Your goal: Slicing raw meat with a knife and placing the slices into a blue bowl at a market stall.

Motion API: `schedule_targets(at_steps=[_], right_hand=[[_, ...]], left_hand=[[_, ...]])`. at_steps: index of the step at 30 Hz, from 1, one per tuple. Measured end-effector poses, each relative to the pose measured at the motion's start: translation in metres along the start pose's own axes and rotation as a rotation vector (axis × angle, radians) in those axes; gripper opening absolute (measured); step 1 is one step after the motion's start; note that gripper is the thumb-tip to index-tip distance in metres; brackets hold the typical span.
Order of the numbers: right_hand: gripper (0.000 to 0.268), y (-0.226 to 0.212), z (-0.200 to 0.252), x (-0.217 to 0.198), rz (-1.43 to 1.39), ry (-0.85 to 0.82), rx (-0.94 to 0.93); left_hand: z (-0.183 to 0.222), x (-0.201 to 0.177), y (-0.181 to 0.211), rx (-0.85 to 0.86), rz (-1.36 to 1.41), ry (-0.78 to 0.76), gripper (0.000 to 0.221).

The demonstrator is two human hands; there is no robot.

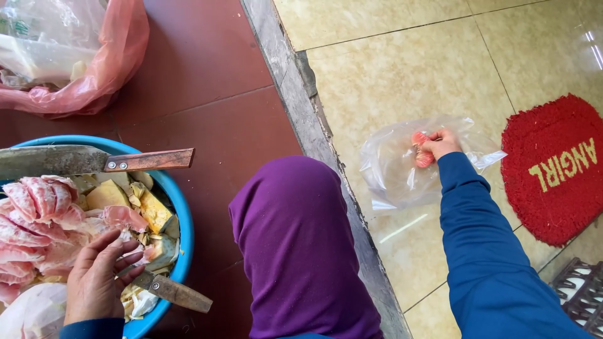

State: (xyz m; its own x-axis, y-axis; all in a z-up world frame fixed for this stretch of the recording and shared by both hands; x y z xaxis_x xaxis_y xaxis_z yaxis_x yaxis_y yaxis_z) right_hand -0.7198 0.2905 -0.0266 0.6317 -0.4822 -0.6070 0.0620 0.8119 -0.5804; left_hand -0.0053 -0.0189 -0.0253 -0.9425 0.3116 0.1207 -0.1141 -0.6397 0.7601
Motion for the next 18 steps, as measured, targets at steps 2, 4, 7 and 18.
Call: schedule_targets(at_steps=[2,4,7,18], right_hand=[[0.027,0.009,-0.01,-0.006,-0.018,0.007,-0.017],[0.03,0.012,-0.013,-0.008,-0.036,0.013,-0.034],[0.02,0.017,-0.014,-0.007,0.067,0.133,-0.022],[0.025,0.021,-0.013,0.016,0.7,0.131,0.15]], left_hand=[[0.0,0.002,-0.001,0.007,-0.003,-0.005,0.032],[-0.001,0.003,-0.003,0.015,-0.005,-0.009,0.033],[-0.001,0.003,-0.004,0.007,-0.005,-0.008,0.031],[0.006,0.01,0.002,0.007,0.01,0.018,0.034]])
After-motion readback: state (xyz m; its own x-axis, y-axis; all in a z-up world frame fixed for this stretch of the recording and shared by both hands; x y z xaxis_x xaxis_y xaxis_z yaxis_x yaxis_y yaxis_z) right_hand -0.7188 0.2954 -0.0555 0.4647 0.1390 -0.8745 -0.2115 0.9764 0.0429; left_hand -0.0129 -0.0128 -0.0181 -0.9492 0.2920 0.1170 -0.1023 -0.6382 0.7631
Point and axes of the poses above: each hand's wrist, its own z-axis away from the middle knuckle, its own x-axis out of the palm, y = z × x, the point moved 3 cm from there along -z, towards the middle knuckle, and after that the axes turned 15 degrees about -y, right-handed, at the moved point
